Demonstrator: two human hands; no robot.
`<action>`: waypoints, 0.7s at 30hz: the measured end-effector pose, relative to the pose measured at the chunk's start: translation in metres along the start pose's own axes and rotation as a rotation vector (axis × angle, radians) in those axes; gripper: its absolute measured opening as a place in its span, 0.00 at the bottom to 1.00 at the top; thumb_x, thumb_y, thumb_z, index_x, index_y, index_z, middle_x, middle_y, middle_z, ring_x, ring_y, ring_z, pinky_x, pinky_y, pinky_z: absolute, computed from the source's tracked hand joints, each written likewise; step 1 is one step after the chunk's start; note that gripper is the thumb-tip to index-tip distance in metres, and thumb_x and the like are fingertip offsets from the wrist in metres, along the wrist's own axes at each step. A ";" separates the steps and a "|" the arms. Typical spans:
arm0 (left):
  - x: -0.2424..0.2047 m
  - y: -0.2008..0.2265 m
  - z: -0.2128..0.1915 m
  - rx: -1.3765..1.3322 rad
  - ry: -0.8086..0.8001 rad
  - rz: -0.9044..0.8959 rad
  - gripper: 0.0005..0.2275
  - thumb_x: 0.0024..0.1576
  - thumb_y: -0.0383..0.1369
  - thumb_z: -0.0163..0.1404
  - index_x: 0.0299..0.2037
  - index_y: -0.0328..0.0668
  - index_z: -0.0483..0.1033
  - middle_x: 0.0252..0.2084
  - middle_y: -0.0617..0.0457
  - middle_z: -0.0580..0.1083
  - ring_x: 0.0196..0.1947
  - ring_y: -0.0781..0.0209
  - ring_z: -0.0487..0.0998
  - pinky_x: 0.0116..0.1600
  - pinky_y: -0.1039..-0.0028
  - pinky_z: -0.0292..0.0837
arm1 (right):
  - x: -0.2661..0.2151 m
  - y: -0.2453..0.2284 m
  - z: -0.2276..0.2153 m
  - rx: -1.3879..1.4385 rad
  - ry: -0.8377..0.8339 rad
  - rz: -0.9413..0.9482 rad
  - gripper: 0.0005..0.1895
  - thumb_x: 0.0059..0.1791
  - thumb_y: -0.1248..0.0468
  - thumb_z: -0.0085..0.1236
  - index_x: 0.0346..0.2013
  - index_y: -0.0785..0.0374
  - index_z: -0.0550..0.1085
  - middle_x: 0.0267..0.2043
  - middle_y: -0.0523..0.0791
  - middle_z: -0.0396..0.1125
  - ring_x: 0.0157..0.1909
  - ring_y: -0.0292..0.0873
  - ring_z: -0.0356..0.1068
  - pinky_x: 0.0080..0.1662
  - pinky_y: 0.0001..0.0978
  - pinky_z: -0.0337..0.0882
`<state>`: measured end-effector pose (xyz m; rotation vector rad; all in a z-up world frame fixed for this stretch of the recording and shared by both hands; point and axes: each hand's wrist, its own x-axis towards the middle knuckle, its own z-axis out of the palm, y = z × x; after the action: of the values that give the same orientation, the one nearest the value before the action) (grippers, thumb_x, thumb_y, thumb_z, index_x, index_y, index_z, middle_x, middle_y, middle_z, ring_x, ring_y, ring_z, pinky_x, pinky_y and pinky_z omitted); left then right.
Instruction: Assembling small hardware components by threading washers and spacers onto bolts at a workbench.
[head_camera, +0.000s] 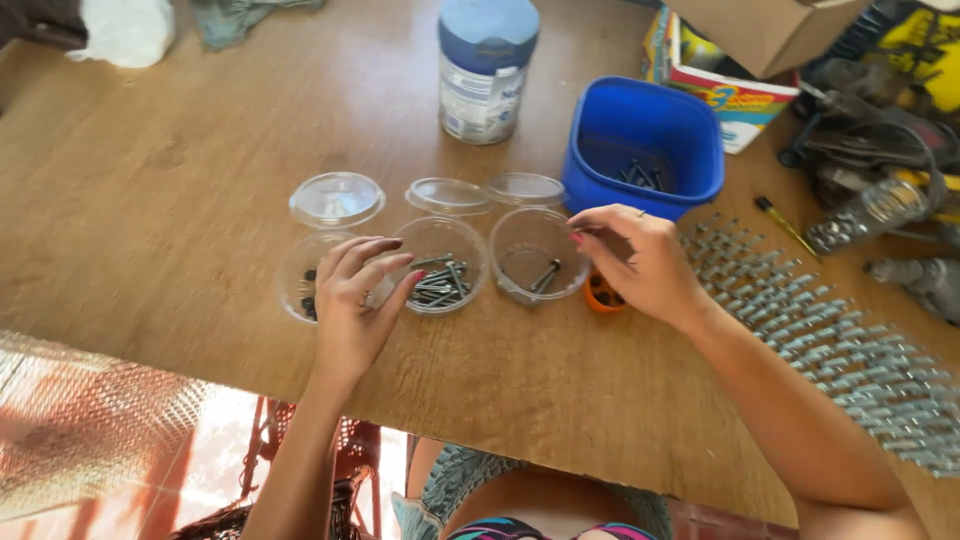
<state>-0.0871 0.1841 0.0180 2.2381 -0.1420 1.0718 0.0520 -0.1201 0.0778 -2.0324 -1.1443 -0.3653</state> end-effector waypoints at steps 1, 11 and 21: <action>0.008 0.005 0.007 -0.014 -0.013 0.006 0.07 0.56 0.32 0.64 0.42 0.49 0.84 0.47 0.52 0.79 0.53 0.47 0.77 0.59 0.58 0.69 | -0.014 0.009 -0.003 -0.009 0.008 0.016 0.09 0.52 0.69 0.61 0.46 0.60 0.80 0.40 0.45 0.77 0.42 0.48 0.79 0.48 0.37 0.76; 0.113 0.072 0.122 -0.253 -0.365 0.334 0.09 0.56 0.33 0.60 0.45 0.46 0.80 0.43 0.50 0.78 0.48 0.44 0.78 0.52 0.55 0.72 | -0.114 0.065 -0.021 -0.096 0.343 0.192 0.09 0.51 0.69 0.63 0.46 0.58 0.81 0.36 0.45 0.76 0.35 0.46 0.78 0.42 0.38 0.76; 0.153 0.068 0.197 0.399 -0.822 0.152 0.07 0.45 0.40 0.63 0.26 0.49 0.82 0.27 0.46 0.80 0.33 0.38 0.84 0.39 0.51 0.80 | -0.130 0.056 -0.027 -0.227 0.498 0.027 0.06 0.51 0.72 0.62 0.43 0.65 0.79 0.39 0.45 0.75 0.33 0.44 0.76 0.39 0.36 0.75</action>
<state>0.1204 0.0399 0.0738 2.9514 -0.4802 0.1838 0.0288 -0.2357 -0.0044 -1.9830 -0.7912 -0.9631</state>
